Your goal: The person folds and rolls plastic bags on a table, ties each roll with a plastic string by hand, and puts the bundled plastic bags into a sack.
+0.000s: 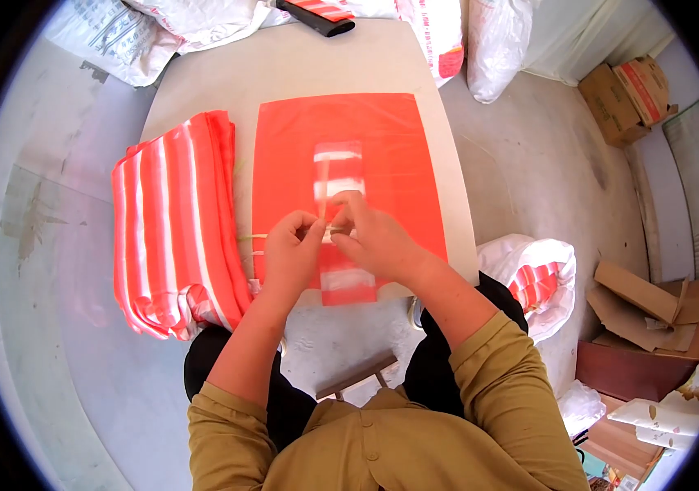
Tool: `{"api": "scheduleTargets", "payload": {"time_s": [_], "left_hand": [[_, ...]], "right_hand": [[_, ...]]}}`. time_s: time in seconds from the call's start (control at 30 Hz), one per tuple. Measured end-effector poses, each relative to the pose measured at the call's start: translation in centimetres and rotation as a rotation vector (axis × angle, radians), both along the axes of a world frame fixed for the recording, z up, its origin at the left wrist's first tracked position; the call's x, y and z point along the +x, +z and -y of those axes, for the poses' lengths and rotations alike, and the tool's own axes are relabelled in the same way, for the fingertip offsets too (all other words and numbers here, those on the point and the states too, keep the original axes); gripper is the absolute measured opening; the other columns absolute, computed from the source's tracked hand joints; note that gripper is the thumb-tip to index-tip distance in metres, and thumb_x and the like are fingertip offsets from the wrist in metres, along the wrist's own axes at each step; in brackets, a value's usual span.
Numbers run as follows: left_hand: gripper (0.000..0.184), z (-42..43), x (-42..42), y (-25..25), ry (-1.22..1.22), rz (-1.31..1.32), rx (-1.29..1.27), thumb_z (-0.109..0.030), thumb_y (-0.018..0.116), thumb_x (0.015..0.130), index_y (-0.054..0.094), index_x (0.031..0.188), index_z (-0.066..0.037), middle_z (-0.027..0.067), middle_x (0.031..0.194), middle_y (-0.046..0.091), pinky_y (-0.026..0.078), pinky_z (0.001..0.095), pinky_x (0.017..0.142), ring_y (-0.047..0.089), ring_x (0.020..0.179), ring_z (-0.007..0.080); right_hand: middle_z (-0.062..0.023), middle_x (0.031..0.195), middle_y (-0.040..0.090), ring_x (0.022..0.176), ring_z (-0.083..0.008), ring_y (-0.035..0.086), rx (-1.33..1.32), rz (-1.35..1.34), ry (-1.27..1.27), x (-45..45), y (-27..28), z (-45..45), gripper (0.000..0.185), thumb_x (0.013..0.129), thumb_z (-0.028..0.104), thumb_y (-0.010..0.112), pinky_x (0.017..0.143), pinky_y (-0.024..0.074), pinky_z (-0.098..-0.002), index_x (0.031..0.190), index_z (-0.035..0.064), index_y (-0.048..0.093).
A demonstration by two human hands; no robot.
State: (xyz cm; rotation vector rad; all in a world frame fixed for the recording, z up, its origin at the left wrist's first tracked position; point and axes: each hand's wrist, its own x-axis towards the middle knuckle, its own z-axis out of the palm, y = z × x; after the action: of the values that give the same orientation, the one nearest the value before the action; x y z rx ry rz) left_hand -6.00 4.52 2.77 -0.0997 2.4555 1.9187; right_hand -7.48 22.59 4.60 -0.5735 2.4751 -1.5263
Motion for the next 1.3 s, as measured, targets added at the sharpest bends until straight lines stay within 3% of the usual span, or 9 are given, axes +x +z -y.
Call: {"api": "scheduleTargets", "payload": {"time_s": [0.1, 0.3, 0.4, 0.5, 0.7, 0.8, 0.9, 1.1, 1.3], "left_hand": [[0.014, 0.3, -0.3, -1.1, 0.008, -0.002, 0.076, -0.013, 0.067, 0.101, 0.066, 0.093, 0.0, -0.0054, 0.078, 0.058, 0.044, 0.0236, 0.064, 0.051, 0.072, 0.0041], [0.017, -0.2, 0.2, 1.0, -0.145, -0.038, -0.274, -0.013, 0.067, 0.1, 0.065, 0.095, 0.004, 0.0044, 0.076, 0.061, 0.046, 0.028, 0.065, 0.055, 0.07, 0.0108], [0.016, -0.4, 0.5, 0.8, -0.152, -0.108, -0.265, -0.011, 0.067, 0.098, 0.065, 0.095, 0.005, 0.0092, 0.077, 0.061, 0.047, 0.0301, 0.065, 0.057, 0.07, 0.0141], [0.015, -0.2, 0.5, 1.2, -0.186, -0.098, -0.291, -0.013, 0.07, 0.093, 0.068, 0.096, 0.002, 0.0148, 0.084, 0.067, 0.052, 0.036, 0.068, 0.066, 0.076, 0.0252], [0.011, -0.1, 0.6, 1.0, -0.208, -0.13, -0.235, -0.008, 0.07, 0.092, 0.065, 0.096, 0.001, 0.014, 0.084, 0.066, 0.052, 0.0347, 0.069, 0.066, 0.075, 0.024], [0.011, 0.0, 0.5, 0.3, -0.176, -0.134, -0.2, -0.008, 0.069, 0.093, 0.063, 0.094, 0.001, 0.011, 0.081, 0.065, 0.051, 0.0315, 0.067, 0.063, 0.072, 0.0185], [0.009, 0.3, 0.4, 0.3, -0.204, -0.035, -0.083, -0.007, 0.063, 0.1, 0.062, 0.095, 0.0, -0.0009, 0.079, 0.058, 0.043, 0.0243, 0.065, 0.052, 0.074, 0.0063], [0.015, 0.2, 0.2, 0.0, -0.2, 0.05, 0.037, -0.013, 0.062, 0.103, 0.063, 0.094, -0.002, -0.0048, 0.08, 0.057, 0.041, 0.0223, 0.065, 0.049, 0.073, 0.0042], [0.018, 0.8, -0.2, 0.1, -0.199, 0.15, 0.136, -0.018, 0.06, 0.105, 0.064, 0.092, -0.006, -0.0079, 0.077, 0.053, 0.034, 0.0199, 0.058, 0.042, 0.067, 0.0015]], "right_hand": [[-0.0143, 0.103, 0.068, 0.098, -0.0337, 0.067, 0.087, -0.177, -0.027, -0.1, -0.4, -0.1, 0.033, 0.094, 0.01, 0.061, 0.083, 0.054, -0.0448, 0.127, 0.005, 0.055], [-0.0119, 0.102, 0.064, 0.097, -0.0311, 0.065, 0.215, -0.557, 0.011, -0.4, -1.4, 0.0, 0.026, 0.087, 0.003, 0.063, 0.08, 0.0549, -0.0424, 0.112, 0.0055, 0.066], [-0.0106, 0.099, 0.062, 0.093, -0.0306, 0.064, 0.244, -0.569, 0.016, -0.7, -1.6, -0.3, 0.017, 0.085, 0.003, 0.064, 0.077, 0.0548, -0.0422, 0.101, 0.0058, 0.069], [-0.0094, 0.095, 0.061, 0.09, -0.0308, 0.063, 0.26, -0.525, 0.019, -0.6, -1.3, -0.6, 0.011, 0.084, 0.003, 0.064, 0.075, 0.0547, -0.043, 0.093, 0.0057, 0.069], [-0.0095, 0.094, 0.064, 0.091, -0.0319, 0.064, 0.237, -0.426, 0.059, -1.0, -2.1, -0.7, 0.007, 0.085, 0.003, 0.064, 0.074, 0.0543, -0.0439, 0.092, 0.0054, 0.067], [-0.0098, 0.092, 0.066, 0.091, -0.0323, 0.065, 0.203, -0.353, 0.104, -1.2, -1.7, -0.9, 0.005, 0.086, 0.007, 0.066, 0.076, 0.0538, -0.0449, 0.091, 0.0053, 0.066], [-0.0101, 0.09, 0.065, 0.091, -0.0324, 0.065, 0.172, -0.289, 0.141, -1.0, -0.5, -1.0, 0.007, 0.087, 0.011, 0.067, 0.077, 0.0533, -0.0455, 0.091, 0.0056, 0.065], [-0.0101, 0.089, 0.065, 0.088, -0.0323, 0.065, 0.343, -0.378, 0.155, -1.0, -0.7, -0.9, 0.012, 0.092, 0.019, 0.067, 0.076, 0.0529, -0.0451, 0.09, 0.0075, 0.065], [-0.0093, 0.087, 0.064, 0.087, -0.0314, 0.064, 0.259, -0.424, 0.159, -0.8, -0.6, -1.1, 0.019, 0.098, 0.025, 0.064, 0.074, 0.0521, -0.0446, 0.091, 0.007, 0.065]]}}
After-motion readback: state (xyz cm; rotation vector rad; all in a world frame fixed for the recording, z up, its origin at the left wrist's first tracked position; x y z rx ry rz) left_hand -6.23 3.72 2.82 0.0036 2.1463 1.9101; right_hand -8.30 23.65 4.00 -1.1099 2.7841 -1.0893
